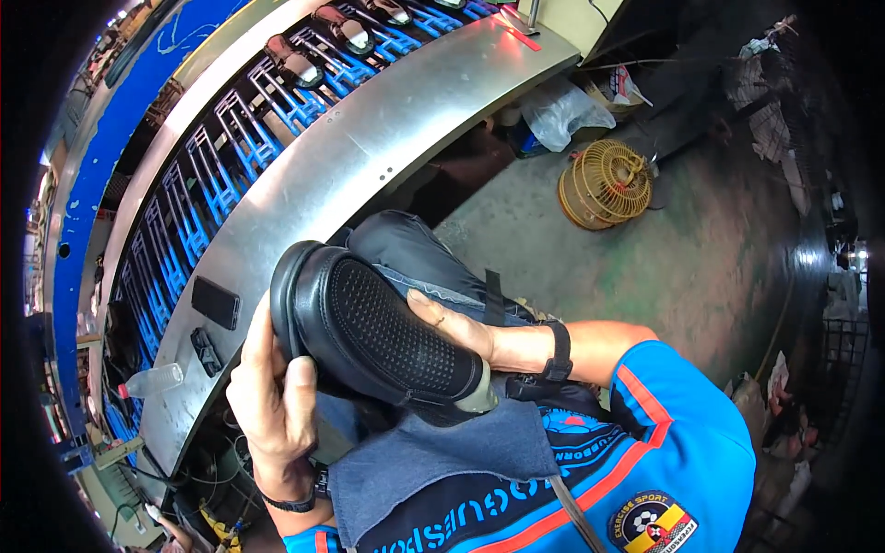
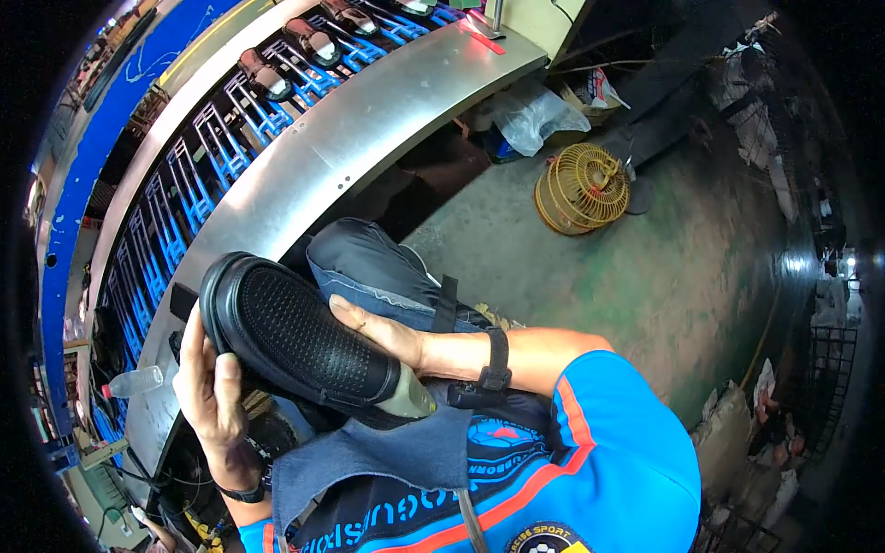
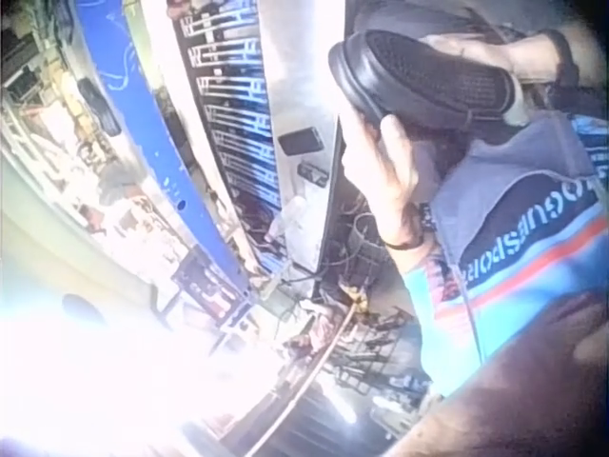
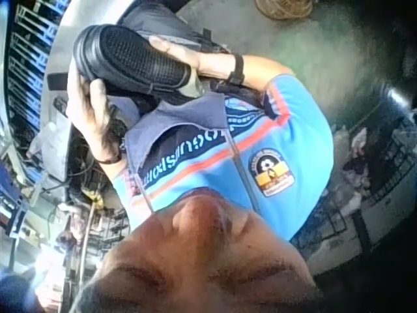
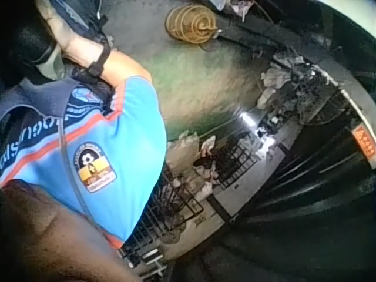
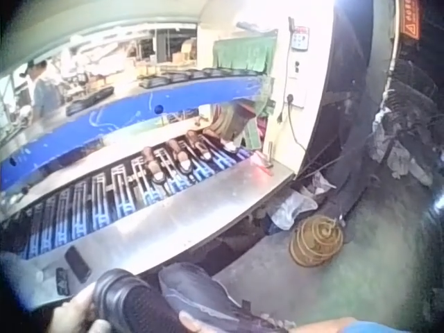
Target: Inspecting shoes and using a heat gun to smooth out imperfections on the sole before placing them on the assembly line.
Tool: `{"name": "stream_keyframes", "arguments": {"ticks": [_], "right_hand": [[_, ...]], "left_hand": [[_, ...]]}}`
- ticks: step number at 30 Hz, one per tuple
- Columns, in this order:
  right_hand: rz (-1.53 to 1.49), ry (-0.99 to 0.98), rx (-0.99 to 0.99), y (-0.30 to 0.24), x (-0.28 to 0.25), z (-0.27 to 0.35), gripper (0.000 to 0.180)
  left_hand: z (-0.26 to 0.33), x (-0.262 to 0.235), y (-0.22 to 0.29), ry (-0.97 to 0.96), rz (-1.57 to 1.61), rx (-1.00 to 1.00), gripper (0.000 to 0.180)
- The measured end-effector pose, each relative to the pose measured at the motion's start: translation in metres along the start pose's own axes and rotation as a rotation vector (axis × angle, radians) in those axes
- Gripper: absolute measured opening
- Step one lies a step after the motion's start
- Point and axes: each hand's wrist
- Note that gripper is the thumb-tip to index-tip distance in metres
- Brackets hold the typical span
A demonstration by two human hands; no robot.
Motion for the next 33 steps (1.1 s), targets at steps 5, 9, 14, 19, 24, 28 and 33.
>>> {"name": "stream_keyframes", "arguments": {"ticks": [5, 9, 14, 19, 24, 28, 33], "right_hand": [[-0.067, -0.056, 0.055, 0.002, -0.002, 0.003, 0.064], [-0.07, -0.044, 0.06, 0.004, -0.005, 0.0, 0.063], [-0.208, -0.048, 0.068, 0.0, 0.003, -0.003, 0.063], [0.375, 0.124, -0.158, -0.012, 0.026, -0.009, 0.064], [1.304, 0.378, -0.333, -0.001, 0.051, -0.034, 0.077], [1.384, 0.213, -0.243, 0.003, 0.061, -0.032, 0.086], [1.659, 0.038, -0.089, -0.036, 0.06, -0.016, 0.058]], "left_hand": [[-0.001, 0.005, 0.005, 0.071, 0.132, 0.028, 0.059], [0.005, 0.002, 0.027, 0.023, -0.206, 0.049, 0.064], [0.009, 0.005, 0.037, -0.116, -0.347, 0.06, 0.081], [0.012, 0.046, 0.031, 0.201, 0.472, -0.069, 0.118], [0.005, 0.043, -0.022, 0.579, 0.569, -0.195, 0.066], [0.03, 0.014, -0.075, 0.511, 0.932, -0.257, 0.057], [0.065, 0.0, -0.104, 0.544, 1.222, -0.255, 0.054]]}}
Point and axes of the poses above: each hand's wrist, its own z-axis away from the middle knuckle, its own x-axis out of the palm, y = z × x, and after that the axes turned 11 degrees about z, right-handed
